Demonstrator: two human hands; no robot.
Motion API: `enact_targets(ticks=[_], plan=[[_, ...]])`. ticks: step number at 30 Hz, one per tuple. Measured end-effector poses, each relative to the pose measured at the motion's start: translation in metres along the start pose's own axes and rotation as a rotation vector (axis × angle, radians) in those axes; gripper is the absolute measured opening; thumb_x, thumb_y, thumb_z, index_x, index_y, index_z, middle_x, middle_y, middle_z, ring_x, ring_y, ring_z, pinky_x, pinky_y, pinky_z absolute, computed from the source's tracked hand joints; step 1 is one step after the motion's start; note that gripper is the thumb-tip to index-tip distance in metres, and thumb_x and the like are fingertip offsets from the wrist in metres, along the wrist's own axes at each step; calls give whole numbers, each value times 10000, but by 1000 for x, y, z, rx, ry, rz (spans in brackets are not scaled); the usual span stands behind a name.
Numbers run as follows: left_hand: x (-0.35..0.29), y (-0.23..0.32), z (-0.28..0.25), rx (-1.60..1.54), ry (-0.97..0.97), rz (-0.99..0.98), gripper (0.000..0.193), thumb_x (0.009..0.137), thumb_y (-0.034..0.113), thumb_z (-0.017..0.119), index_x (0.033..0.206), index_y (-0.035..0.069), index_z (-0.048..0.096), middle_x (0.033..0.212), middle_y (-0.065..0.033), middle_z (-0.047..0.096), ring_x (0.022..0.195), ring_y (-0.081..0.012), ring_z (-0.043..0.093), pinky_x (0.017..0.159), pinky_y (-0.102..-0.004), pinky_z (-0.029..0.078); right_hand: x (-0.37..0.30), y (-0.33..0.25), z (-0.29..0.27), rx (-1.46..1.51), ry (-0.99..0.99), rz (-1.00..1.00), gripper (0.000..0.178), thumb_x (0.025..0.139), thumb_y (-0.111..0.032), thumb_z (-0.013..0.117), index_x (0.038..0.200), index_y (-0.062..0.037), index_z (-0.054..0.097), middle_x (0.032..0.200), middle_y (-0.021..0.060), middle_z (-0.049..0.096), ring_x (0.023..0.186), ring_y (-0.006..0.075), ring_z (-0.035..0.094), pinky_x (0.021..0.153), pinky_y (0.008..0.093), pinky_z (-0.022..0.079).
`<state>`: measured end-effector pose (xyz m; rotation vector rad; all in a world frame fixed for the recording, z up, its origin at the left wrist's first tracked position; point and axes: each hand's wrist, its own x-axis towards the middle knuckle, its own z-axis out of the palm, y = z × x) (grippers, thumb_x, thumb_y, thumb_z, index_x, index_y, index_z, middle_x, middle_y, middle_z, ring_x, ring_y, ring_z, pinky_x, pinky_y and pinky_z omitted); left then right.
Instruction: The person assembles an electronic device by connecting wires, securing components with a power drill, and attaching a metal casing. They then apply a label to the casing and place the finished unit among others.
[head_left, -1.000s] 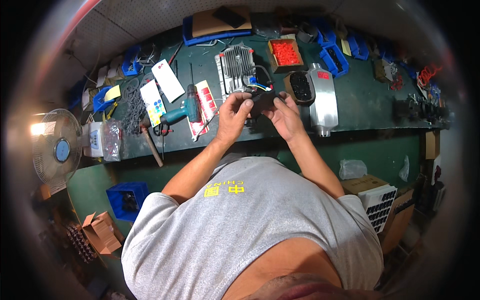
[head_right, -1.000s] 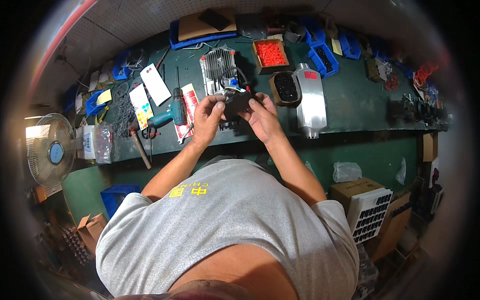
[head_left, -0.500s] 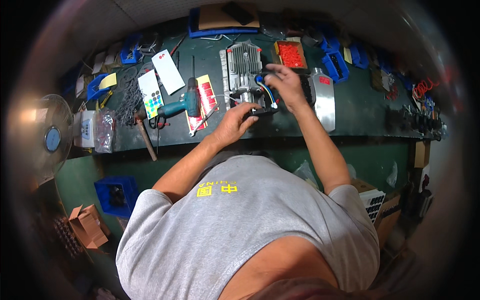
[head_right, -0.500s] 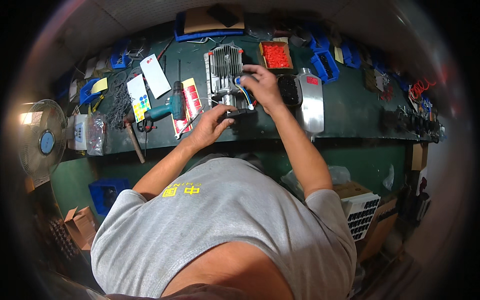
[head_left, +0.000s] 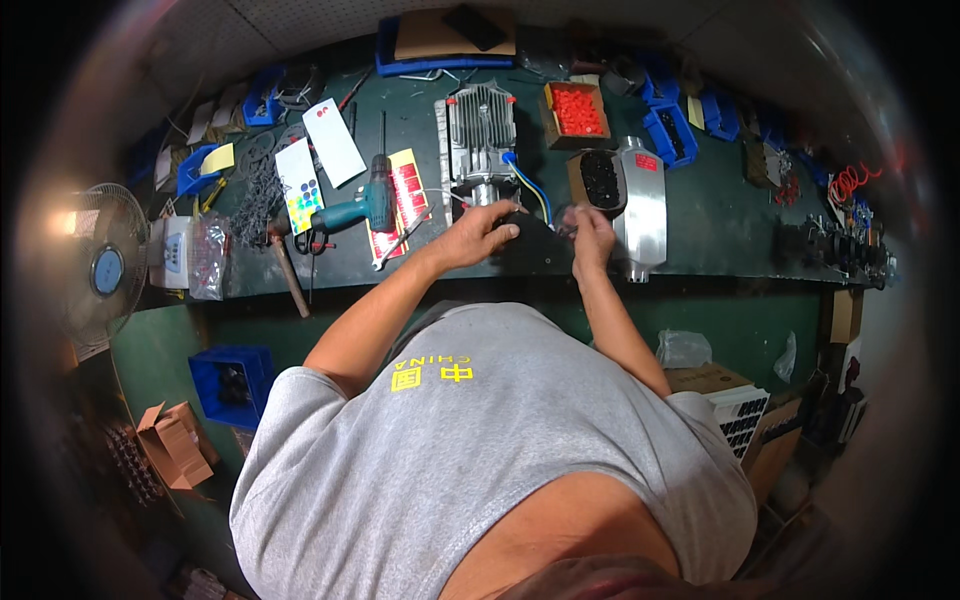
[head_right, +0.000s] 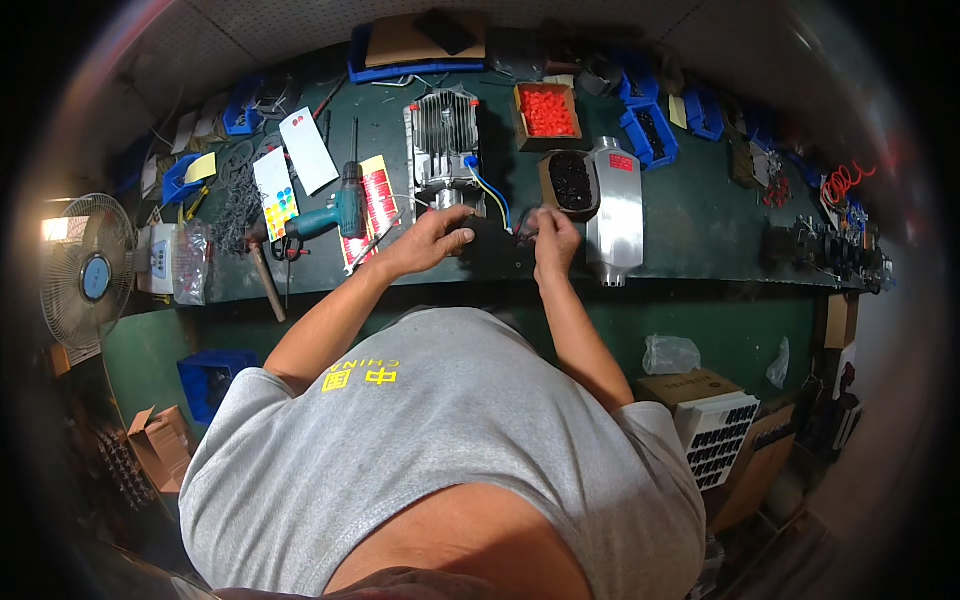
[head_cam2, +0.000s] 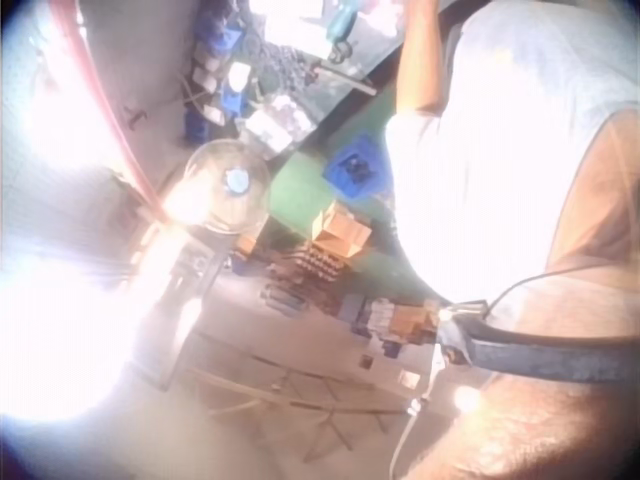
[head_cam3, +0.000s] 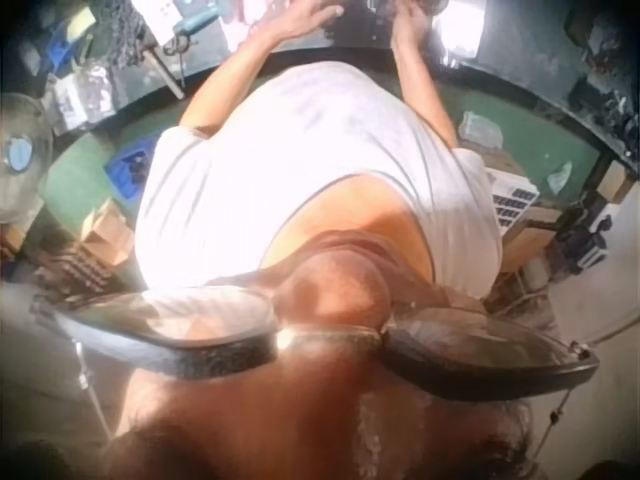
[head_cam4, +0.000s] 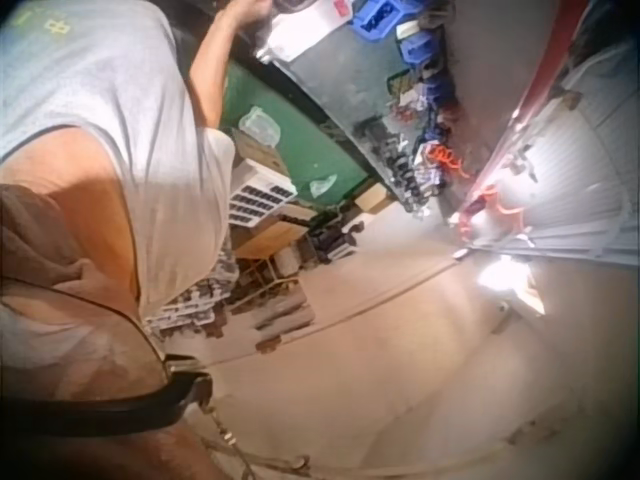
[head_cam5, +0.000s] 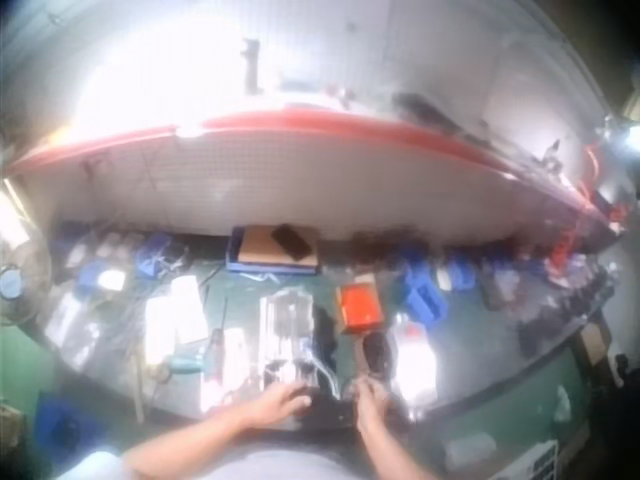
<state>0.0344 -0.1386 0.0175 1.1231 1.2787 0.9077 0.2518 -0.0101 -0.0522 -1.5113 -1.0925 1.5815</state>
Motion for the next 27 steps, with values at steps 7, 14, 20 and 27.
enact_targets(ticks=[7, 14, 20, 27], plan=[[-4, -22, 5, -196, 21, -192, 285, 1053, 267, 577, 1186, 19, 626, 943, -23, 633, 854, -106, 612, 708, -298, 594, 8, 0, -11, -837, -132, -799, 556, 805, -305, 819, 1261, -36, 649, 1349, 190, 574, 1221, 342, 560, 967, 448, 488], [-7, -27, 6, -480, 98, -301, 231, 1047, 258, 590, 1084, 39, 652, 890, -1, 625, 794, -96, 616, 710, -273, 588, -45, -68, 29, -866, -801, -831, 837, 706, -342, 881, 1398, -25, 535, 1338, 178, 582, 1303, 361, 523, 1087, 434, 451], [-9, -46, -2, -676, 405, -259, 265, 1044, 224, 584, 1198, 24, 665, 970, -28, 678, 783, -109, 647, 712, -265, 585, -31, -56, 21, -828, -744, -702, 794, 736, -309, 855, 1404, -19, 537, 1213, 172, 650, 1125, 332, 629, 994, 408, 506], [22, -116, -22, 307, 693, 24, 257, 910, 138, 715, 1117, -15, 704, 957, -185, 737, 821, -259, 708, 771, -372, 555, -21, -47, 10, -243, -724, -198, 655, 912, -263, 669, 1480, -8, 469, 1143, 82, 654, 916, 125, 607, 749, 260, 511]])
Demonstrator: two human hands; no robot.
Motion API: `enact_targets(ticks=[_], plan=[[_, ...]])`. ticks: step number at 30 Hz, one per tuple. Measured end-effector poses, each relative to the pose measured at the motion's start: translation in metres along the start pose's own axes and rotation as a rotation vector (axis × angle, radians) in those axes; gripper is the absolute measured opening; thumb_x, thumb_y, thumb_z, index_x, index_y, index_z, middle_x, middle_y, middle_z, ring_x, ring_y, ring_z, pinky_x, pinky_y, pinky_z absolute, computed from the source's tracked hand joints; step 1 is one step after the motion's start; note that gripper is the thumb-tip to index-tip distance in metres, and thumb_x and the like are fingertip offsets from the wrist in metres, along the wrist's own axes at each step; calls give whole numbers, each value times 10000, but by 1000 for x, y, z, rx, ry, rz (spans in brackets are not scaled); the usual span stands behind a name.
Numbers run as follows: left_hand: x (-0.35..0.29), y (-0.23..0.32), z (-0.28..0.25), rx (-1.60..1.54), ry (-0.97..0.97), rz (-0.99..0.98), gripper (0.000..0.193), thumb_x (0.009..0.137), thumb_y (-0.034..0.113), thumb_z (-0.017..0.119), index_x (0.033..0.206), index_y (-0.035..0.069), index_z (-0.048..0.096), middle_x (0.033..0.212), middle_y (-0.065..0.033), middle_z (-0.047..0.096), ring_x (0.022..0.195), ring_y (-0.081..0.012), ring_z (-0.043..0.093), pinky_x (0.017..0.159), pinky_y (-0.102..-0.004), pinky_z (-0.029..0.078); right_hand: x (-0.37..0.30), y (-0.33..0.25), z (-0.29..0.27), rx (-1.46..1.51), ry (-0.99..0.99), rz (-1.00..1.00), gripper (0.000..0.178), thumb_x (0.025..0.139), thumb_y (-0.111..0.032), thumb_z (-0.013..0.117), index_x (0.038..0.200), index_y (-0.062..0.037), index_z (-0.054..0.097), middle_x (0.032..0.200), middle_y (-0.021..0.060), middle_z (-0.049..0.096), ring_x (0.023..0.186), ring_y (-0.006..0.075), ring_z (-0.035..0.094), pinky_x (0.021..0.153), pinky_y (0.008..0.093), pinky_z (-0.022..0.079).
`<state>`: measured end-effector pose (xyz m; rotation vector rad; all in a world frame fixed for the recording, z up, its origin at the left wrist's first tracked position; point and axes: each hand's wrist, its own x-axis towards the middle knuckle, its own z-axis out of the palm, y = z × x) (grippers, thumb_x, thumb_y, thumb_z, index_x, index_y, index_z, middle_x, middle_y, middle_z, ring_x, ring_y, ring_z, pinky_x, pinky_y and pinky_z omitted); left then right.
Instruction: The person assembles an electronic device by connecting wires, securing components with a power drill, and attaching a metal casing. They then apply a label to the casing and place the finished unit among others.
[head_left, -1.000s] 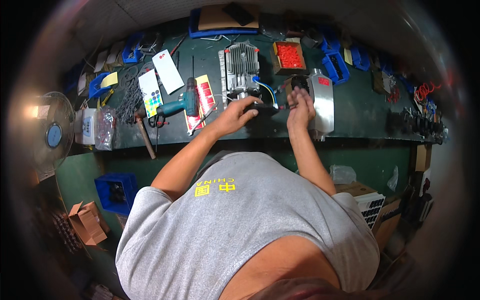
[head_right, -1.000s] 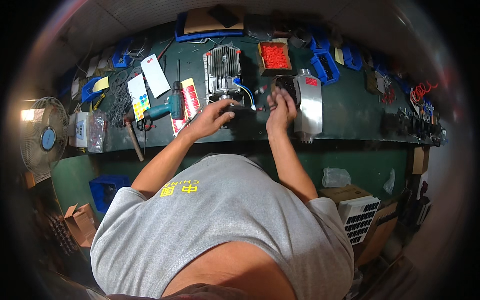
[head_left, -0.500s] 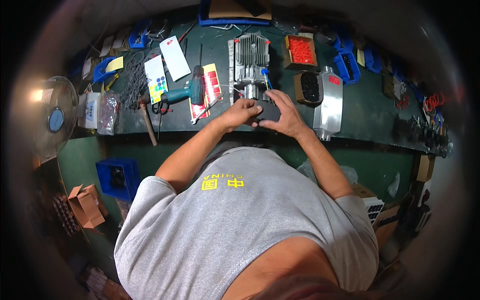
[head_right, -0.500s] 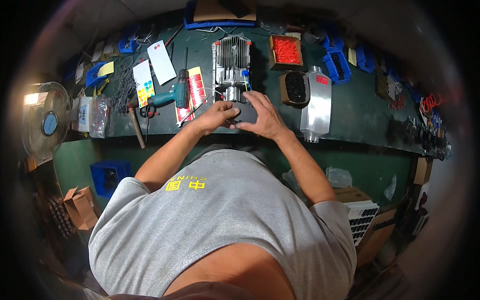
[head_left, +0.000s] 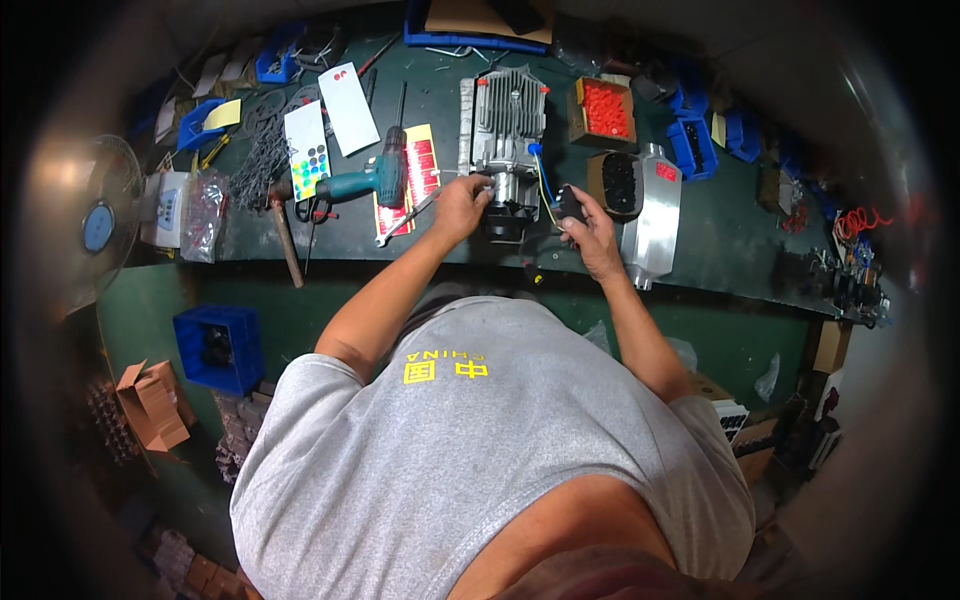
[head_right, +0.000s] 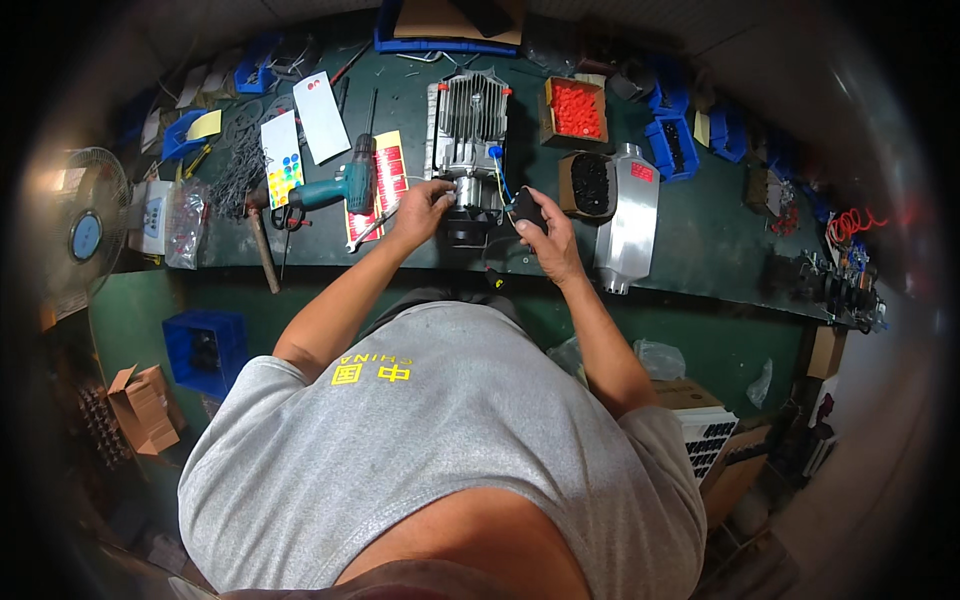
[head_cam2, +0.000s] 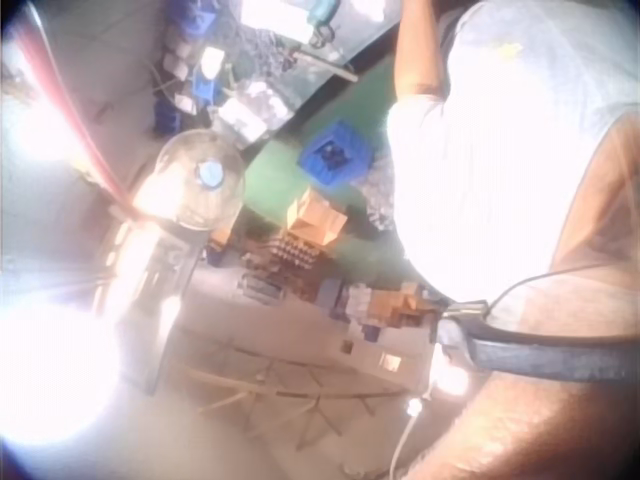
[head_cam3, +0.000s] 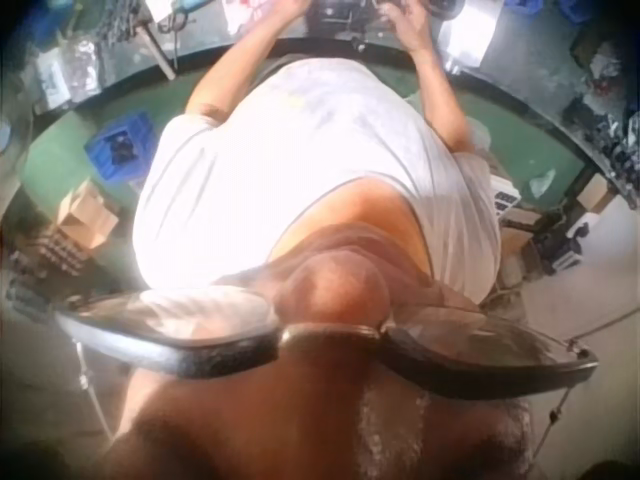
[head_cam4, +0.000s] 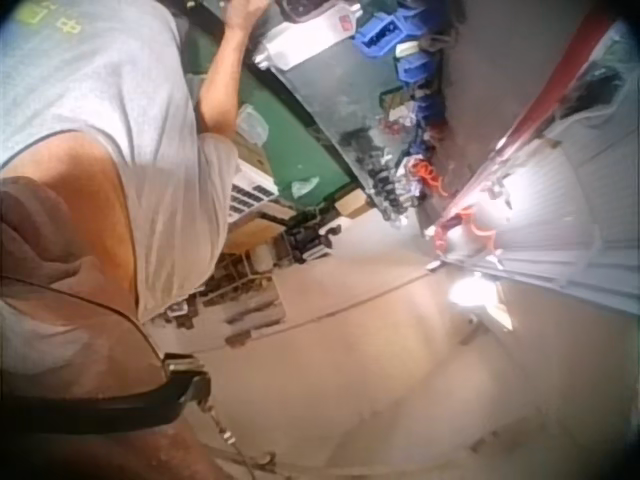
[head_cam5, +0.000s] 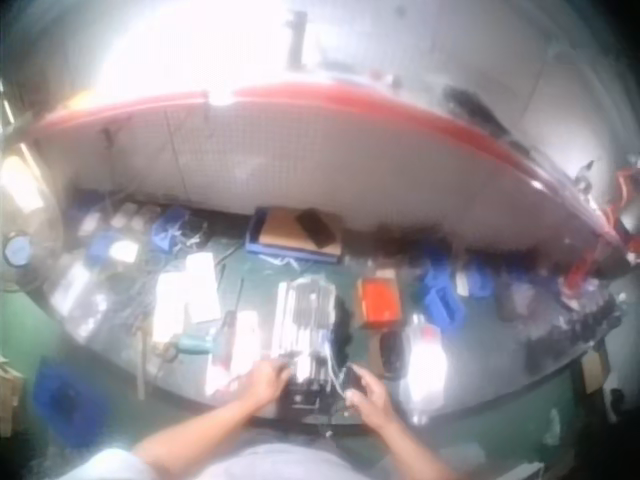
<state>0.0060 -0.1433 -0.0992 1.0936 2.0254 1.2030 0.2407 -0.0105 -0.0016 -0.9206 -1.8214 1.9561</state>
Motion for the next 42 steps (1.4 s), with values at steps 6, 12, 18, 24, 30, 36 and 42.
enact_targets(ticks=[6, 12, 18, 24, 30, 36, 42], plan=[[5, 1, 0, 57, 4, 19, 182, 958, 156, 670, 999, -20, 648, 861, -156, 682, 770, -231, 650, 722, -363, 512, 0, 9, 0, 232, 64, 36, 622, 928, -303, 637, 1453, 2, 500, 1136, 76, 648, 911, 121, 595, 695, 256, 504], [-3, 52, -44, -131, 109, 100, 160, 996, 152, 618, 1062, 7, 604, 716, -153, 618, 639, -301, 614, 612, -392, 478, 4, 7, -6, 408, 78, 117, 568, 945, -306, 577, 1414, 12, 536, 1097, 81, 645, 865, 116, 583, 648, 249, 490], [-26, 92, -78, -314, -179, 2, 185, 1006, 86, 621, 1165, -10, 624, 891, 9, 610, 826, -66, 555, 748, -243, 482, 11, -3, -9, 561, -11, 156, 515, 953, -336, 539, 1354, -14, 565, 1105, 98, 661, 825, 114, 592, 598, 255, 486], [-11, 131, -57, -525, -332, 104, 315, 998, 76, 634, 1299, -17, 626, 1069, -38, 660, 912, -75, 582, 804, -253, 501, 19, -12, -9, 547, -87, 139, 526, 937, -345, 563, 1346, -15, 556, 1097, 89, 659, 841, 116, 607, 601, 249, 493], [13, 131, -28, -406, -263, 242, 229, 961, 76, 681, 1178, 9, 711, 1134, -104, 665, 1078, -194, 610, 941, -296, 468, 19, -13, -12, 478, -100, 113, 578, 907, -384, 611, 1349, -19, 537, 1122, 79, 642, 836, 135, 609, 617, 248, 497], [15, 124, -7, -582, -258, 157, 230, 985, 84, 660, 1200, 12, 702, 1051, -75, 683, 899, -125, 611, 811, -272, 488, 16, -14, -13, 508, -103, 83, 563, 905, -344, 611, 1343, 2, 541, 1084, 76, 643, 836, 123, 611, 621, 237, 496], [16, 117, -8, -345, -267, 219, 229, 978, 79, 672, 1191, -1, 697, 1012, -76, 699, 886, -113, 633, 773, -268, 509, 15, -19, -10, 495, -79, 51, 577, 908, -336, 616, 1368, 1, 525, 1130, 88, 642, 834, 124, 606, 627, 242, 496]])
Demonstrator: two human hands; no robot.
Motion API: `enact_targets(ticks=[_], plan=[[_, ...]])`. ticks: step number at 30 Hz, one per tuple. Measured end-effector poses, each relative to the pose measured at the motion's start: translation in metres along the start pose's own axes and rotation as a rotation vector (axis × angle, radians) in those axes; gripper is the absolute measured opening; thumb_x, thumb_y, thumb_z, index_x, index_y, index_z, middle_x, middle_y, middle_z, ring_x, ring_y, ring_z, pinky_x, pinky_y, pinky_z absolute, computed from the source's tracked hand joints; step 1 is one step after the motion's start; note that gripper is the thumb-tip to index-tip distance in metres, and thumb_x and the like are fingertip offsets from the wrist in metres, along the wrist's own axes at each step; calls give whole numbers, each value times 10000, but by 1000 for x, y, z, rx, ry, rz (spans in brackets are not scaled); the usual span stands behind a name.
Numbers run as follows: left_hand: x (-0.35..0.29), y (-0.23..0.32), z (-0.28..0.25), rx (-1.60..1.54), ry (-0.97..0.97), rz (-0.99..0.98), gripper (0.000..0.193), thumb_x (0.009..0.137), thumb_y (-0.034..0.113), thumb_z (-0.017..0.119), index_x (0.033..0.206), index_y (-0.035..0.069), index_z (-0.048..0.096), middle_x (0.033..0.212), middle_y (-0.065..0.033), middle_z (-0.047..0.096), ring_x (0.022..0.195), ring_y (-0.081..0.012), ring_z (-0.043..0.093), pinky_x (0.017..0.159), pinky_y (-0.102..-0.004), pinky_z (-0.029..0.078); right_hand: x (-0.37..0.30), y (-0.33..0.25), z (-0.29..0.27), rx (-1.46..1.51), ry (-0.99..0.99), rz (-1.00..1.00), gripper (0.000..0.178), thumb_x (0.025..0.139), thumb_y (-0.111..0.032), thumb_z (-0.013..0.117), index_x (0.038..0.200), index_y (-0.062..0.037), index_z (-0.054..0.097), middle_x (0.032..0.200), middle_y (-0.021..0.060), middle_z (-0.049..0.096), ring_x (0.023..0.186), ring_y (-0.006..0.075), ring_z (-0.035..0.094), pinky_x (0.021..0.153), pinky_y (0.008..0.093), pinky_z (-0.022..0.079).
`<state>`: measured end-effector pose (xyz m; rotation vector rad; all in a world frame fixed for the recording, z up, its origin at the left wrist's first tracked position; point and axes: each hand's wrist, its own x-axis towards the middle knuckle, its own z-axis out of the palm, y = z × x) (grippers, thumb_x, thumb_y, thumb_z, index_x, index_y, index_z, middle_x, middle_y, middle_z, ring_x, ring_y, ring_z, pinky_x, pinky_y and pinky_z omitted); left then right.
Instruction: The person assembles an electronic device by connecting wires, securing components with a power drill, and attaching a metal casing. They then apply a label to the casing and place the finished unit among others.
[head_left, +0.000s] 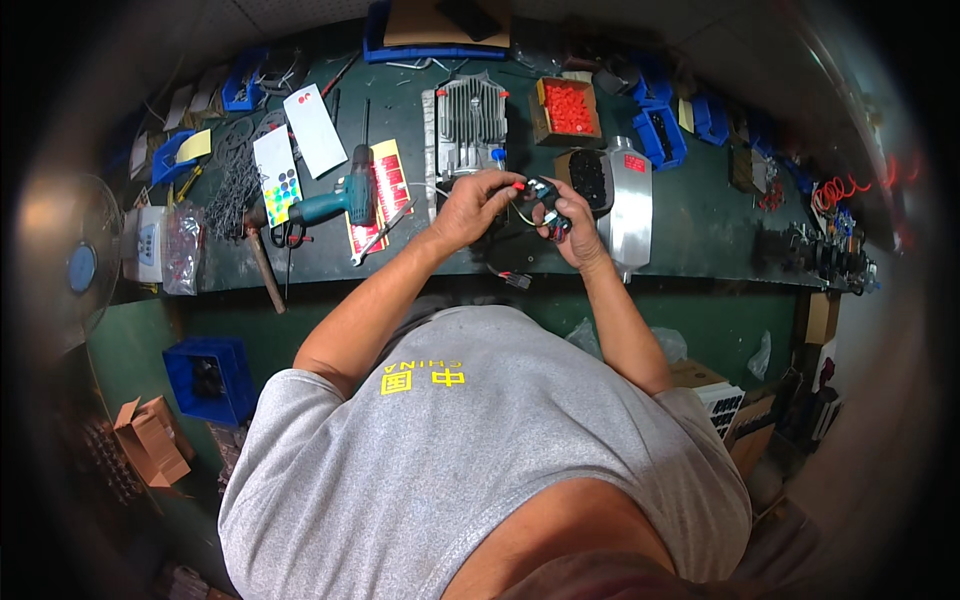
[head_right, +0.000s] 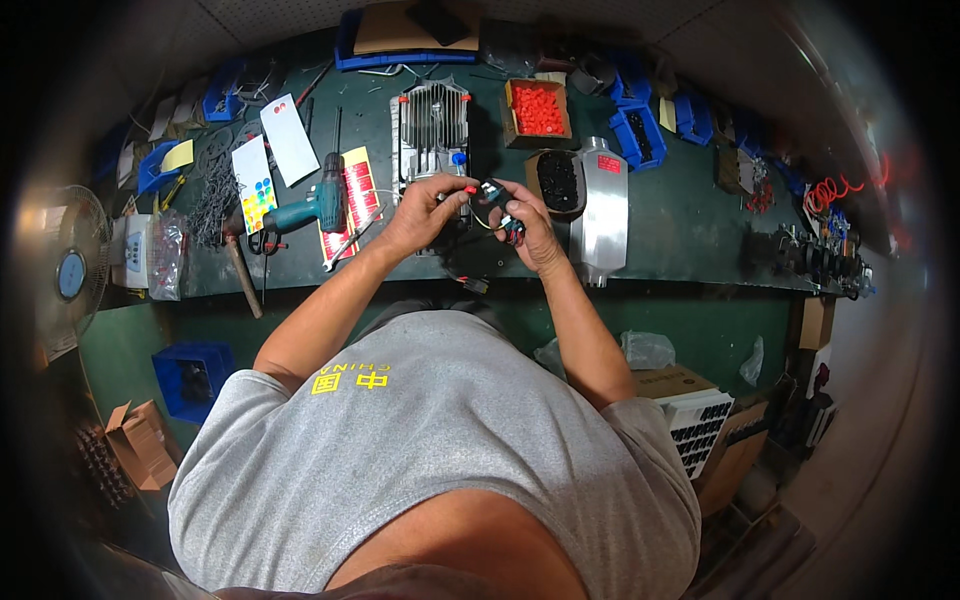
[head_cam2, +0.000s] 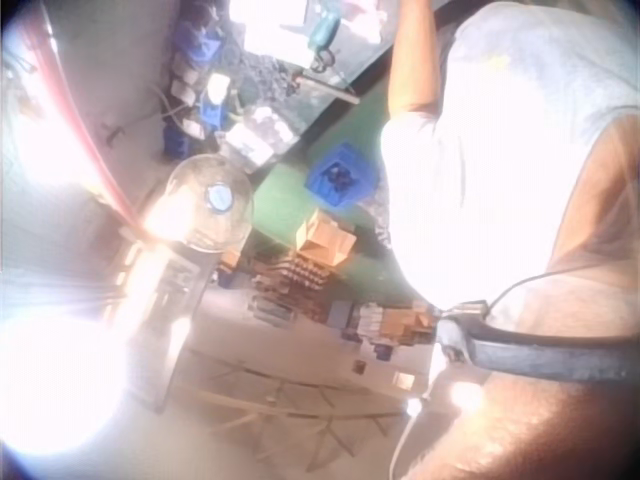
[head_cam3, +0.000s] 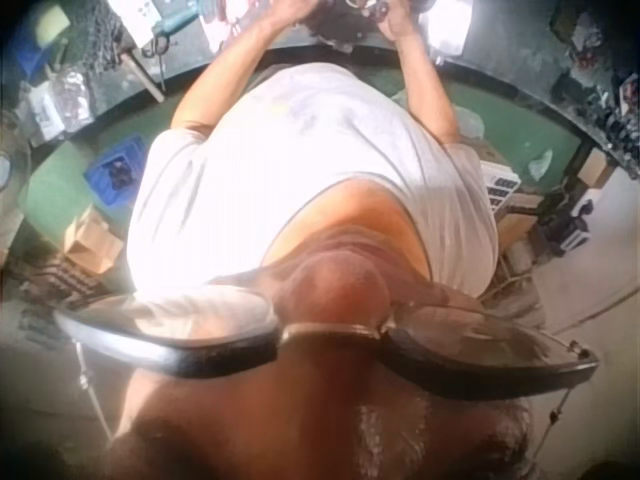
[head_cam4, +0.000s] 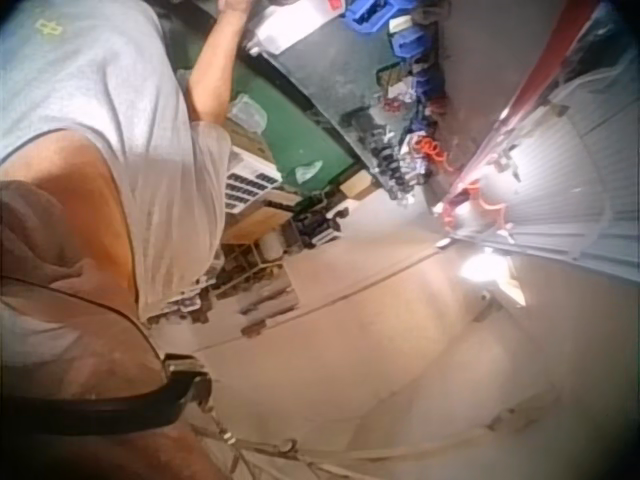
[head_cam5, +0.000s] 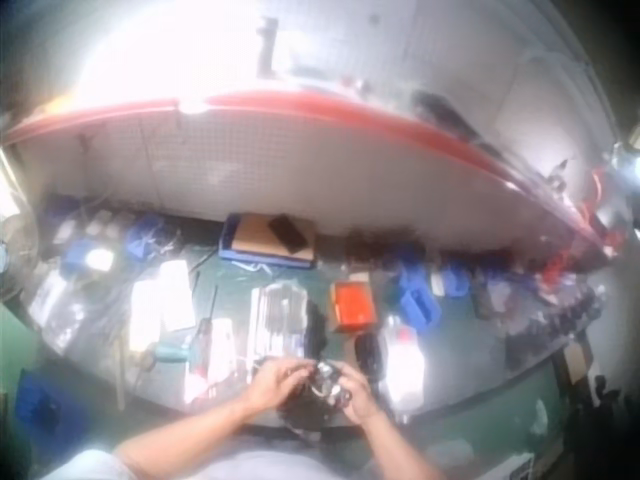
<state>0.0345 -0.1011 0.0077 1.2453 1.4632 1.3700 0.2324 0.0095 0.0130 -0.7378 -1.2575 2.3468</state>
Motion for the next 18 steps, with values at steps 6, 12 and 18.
enact_targets(ticks=[6, 12, 18], plan=[[0, -1, 5, 69, 38, -70, 199, 931, 102, 737, 1090, -13, 706, 945, -96, 725, 834, -125, 636, 738, -291, 520, 0, 2, 0, -17, 41, -10, 575, 908, -298, 611, 1376, 24, 528, 1075, 68, 646, 799, 99, 595, 616, 222, 489], [3, 1, 6, 116, 19, -110, 201, 910, 110, 758, 1052, -23, 711, 914, -102, 729, 798, -126, 638, 712, -305, 527, 0, 3, -4, -60, 30, 13, 617, 894, -327, 631, 1389, 23, 521, 1003, 77, 635, 799, 108, 595, 628, 230, 490], [5, 3, 7, 121, 4, -67, 196, 909, 115, 757, 1034, -31, 718, 855, -92, 715, 738, -115, 612, 674, -302, 514, -1, 1, -2, -84, 33, 22, 633, 887, -348, 660, 1383, 24, 533, 963, 45, 633, 793, 79, 596, 628, 201, 490]])
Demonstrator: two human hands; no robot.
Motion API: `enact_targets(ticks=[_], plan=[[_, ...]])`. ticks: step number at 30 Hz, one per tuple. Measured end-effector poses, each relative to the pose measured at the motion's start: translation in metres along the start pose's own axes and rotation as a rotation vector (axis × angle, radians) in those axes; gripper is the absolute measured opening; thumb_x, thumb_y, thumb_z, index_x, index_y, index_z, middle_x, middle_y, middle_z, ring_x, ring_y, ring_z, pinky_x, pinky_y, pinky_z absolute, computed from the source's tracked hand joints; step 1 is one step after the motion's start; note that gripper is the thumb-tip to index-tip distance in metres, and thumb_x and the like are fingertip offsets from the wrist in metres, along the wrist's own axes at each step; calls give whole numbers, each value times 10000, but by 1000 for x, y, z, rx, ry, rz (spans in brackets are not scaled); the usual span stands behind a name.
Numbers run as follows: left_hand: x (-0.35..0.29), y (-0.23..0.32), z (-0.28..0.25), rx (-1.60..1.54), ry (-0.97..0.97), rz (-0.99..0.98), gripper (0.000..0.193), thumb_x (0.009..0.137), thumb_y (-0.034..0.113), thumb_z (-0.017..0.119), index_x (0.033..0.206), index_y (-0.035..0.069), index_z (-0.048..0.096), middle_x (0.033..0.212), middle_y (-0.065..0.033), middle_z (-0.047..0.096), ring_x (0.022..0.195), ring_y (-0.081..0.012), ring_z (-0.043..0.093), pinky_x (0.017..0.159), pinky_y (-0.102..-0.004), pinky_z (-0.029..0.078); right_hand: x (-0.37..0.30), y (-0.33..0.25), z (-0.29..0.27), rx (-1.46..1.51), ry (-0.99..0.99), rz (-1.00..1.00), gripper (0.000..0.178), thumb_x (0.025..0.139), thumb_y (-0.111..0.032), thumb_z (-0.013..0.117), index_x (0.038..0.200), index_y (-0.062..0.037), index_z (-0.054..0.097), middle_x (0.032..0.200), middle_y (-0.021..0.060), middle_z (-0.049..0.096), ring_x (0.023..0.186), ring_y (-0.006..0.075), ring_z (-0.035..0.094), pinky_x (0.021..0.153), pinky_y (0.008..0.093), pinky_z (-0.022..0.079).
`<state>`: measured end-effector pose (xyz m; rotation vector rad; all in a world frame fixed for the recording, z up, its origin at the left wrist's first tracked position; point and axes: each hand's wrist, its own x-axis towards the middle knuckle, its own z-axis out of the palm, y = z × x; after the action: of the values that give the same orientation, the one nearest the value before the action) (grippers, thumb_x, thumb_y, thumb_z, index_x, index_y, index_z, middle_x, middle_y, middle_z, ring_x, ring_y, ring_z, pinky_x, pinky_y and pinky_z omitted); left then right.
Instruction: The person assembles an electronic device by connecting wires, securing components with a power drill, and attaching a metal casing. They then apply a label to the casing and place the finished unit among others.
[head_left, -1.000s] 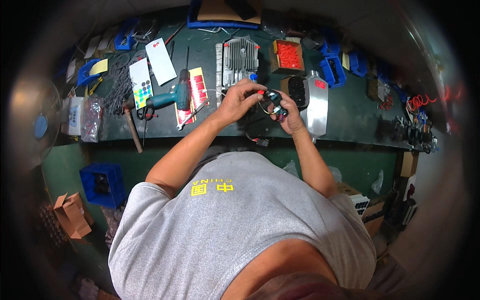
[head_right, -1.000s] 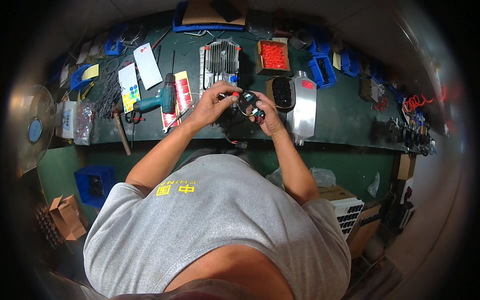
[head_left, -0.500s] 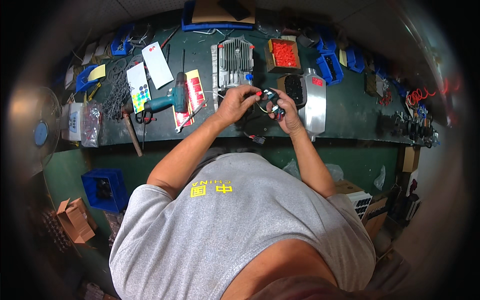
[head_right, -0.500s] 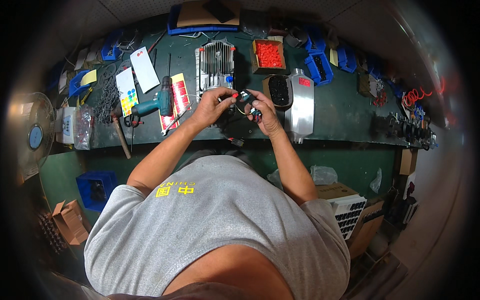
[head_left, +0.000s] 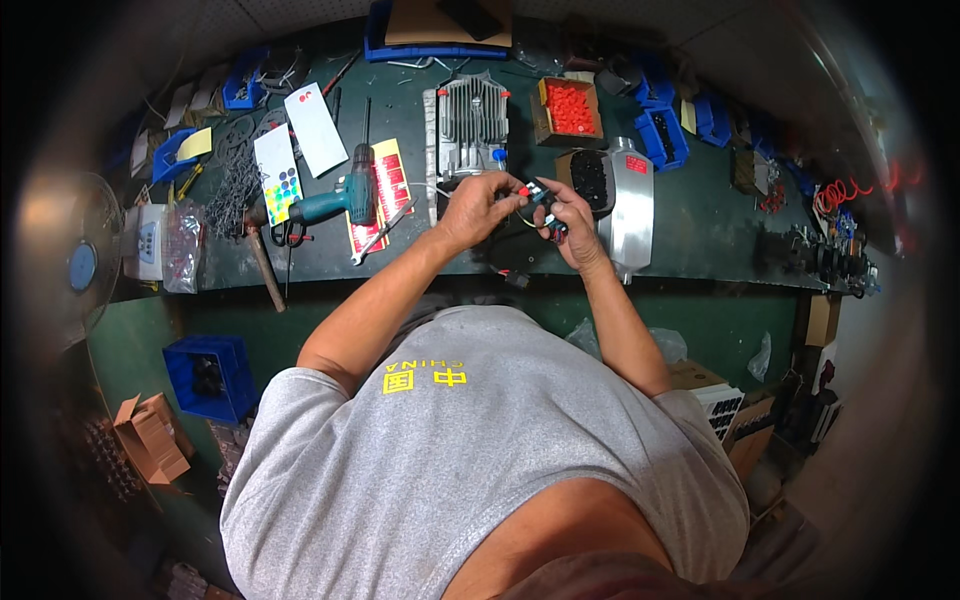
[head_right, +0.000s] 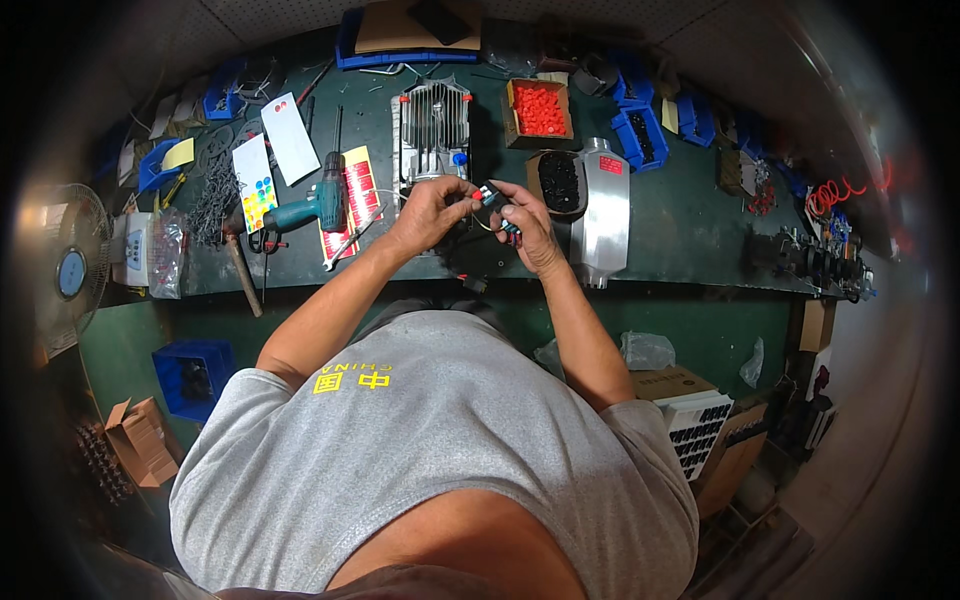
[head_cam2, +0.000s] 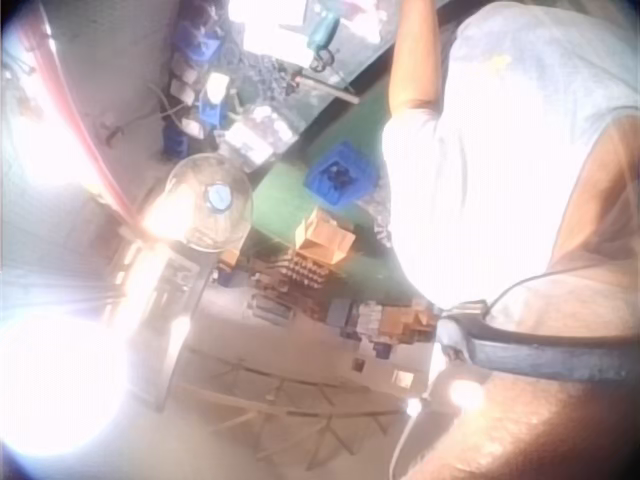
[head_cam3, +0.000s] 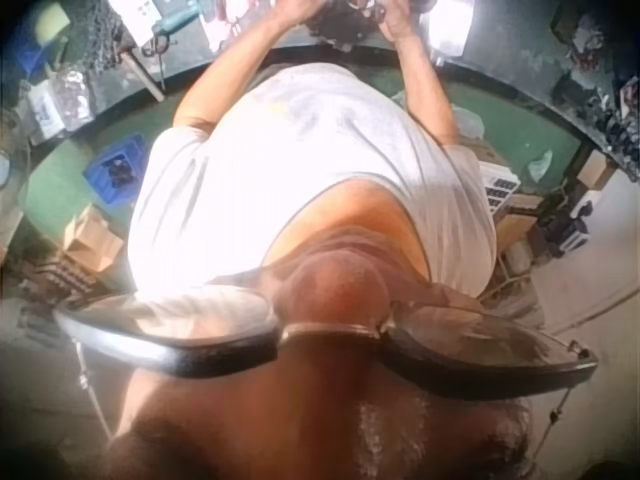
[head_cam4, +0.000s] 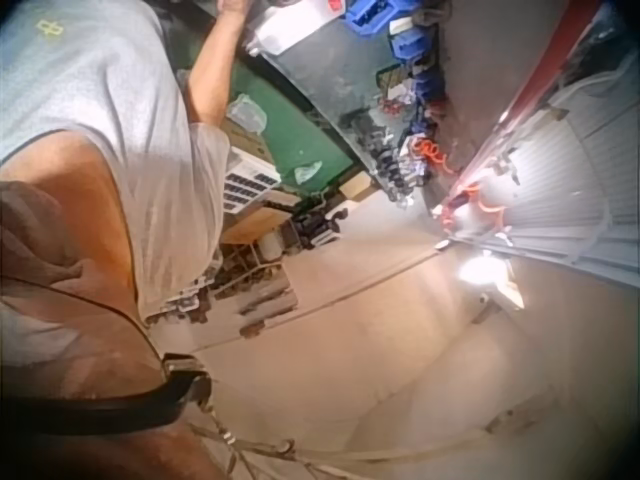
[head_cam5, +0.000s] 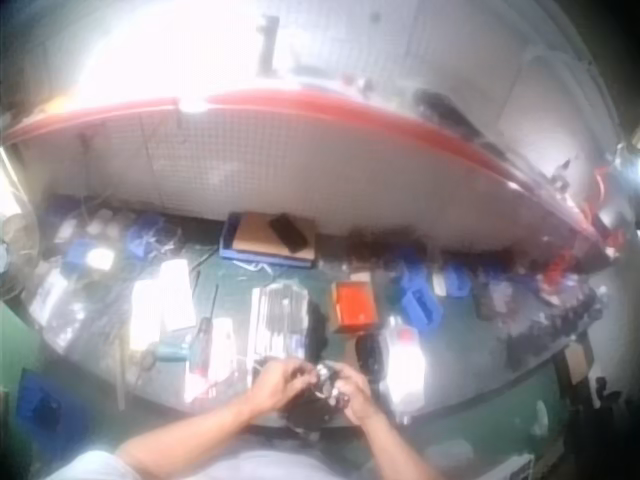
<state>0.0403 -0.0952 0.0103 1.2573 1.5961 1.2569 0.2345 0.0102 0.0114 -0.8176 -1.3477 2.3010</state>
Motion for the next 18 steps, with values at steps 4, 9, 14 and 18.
enact_targets(ticks=[4, 9, 14, 18], plan=[[1, 3, -2, -2, -13, -24, 196, 919, 126, 749, 1032, -31, 718, 828, -86, 708, 714, -113, 599, 658, -299, 508, 1, -1, 2, -16, 6, 1, 636, 887, -344, 659, 1389, 25, 530, 993, 43, 629, 796, 77, 595, 626, 198, 491], [2, 2, -1, -45, -4, -20, 214, 923, 134, 745, 1043, -39, 711, 808, -87, 701, 702, -107, 594, 646, -297, 503, 3, 2, -1, 16, 8, 2, 643, 886, -336, 658, 1399, 28, 524, 991, 40, 626, 797, 75, 593, 619, 195, 491], [4, 3, -2, 1, -9, -41, 213, 923, 130, 743, 1049, -39, 710, 808, -83, 701, 702, -102, 594, 643, -295, 505, 5, 2, -3, 11, 5, 3, 650, 886, -334, 657, 1405, 32, 519, 989, 37, 626, 798, 75, 595, 615, 194, 490], [6, 2, -2, -1, -17, -40, 217, 921, 131, 744, 1050, -40, 709, 820, -92, 706, 712, -103, 603, 653, -293, 511, 5, 1, -1, 0, 18, -4, 647, 886, -333, 659, 1402, 33, 525, 994, 38, 631, 802, 76, 595, 612, 193, 488]])
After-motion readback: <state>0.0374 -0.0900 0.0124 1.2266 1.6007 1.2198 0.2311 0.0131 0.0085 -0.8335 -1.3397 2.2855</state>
